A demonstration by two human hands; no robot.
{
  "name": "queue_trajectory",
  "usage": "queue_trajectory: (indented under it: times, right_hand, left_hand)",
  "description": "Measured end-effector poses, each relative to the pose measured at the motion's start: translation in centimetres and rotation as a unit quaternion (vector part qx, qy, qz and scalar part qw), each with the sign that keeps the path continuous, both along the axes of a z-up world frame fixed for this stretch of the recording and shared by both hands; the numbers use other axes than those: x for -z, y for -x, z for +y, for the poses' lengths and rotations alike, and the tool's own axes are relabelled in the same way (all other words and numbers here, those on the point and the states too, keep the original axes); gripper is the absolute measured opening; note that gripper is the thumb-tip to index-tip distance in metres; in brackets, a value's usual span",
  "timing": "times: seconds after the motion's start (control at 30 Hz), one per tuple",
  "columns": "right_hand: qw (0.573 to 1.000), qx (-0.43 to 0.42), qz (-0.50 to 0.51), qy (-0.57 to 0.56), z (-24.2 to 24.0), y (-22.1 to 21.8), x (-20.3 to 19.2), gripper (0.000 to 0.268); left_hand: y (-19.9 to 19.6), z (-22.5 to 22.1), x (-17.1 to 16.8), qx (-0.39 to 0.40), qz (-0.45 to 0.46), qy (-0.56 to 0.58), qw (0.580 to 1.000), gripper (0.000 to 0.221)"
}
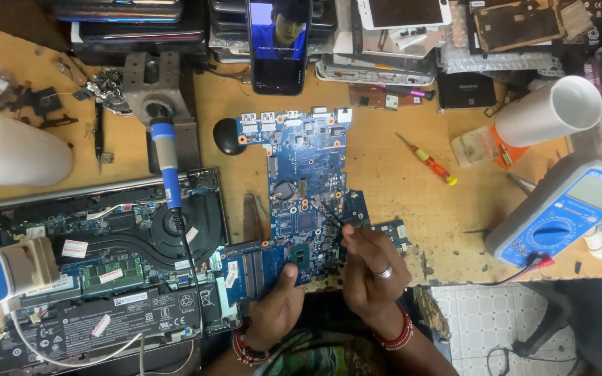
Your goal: Inspecting and manipulating components on a laptop motherboard using tweezers at a repair station.
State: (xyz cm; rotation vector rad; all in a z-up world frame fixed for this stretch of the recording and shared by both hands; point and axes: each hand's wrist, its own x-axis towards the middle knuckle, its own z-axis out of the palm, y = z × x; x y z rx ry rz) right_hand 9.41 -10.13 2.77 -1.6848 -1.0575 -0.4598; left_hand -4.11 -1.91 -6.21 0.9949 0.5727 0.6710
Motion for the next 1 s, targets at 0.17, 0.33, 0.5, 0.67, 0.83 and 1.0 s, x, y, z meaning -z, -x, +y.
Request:
queue_trajectory:
  times: [0.17,0.33,0.5,0.67,0.83,1.0]
  right_hand:
    - [1.0,0.011,0.022,-0.018,0.2,-0.1,-0.1,0.03]
    - [0.999,0.027,0.033,-0.024,0.2,0.0,-0.3,0.025]
    - [0.999,0.022,0.033,-0.022,0.2,-0.1,-0.2,0.026]
    - [0.999,0.012,0.032,-0.01,0.2,0.0,-0.4,0.026]
    - [0.999,0.022,0.025,-0.025,0.3,-0.1,0.0,0.024]
    - [0.999,0.021,0.027,-0.026,0.5,-0.1,-0.4,0.018]
  left_hand:
    - [0.1,-0.6,1.3,-0.018,0.004,0.086,0.996,0.057]
    - [0.4,-0.4,1.9,0.016,-0.031,0.033,0.999,0.035]
    - [1.0,-0.8,4.8,0.094,-0.091,0.241,0.962,0.044]
    - [0.7,-0.6,3.0,0.071,-0.188,0.457,0.867,0.017]
    - [0.5,-0.9,3.7,0.013,-0.079,0.136,0.987,0.014]
    - [0.3,-1.0,3.5,0.002,-0.128,0.118,0.985,0.037]
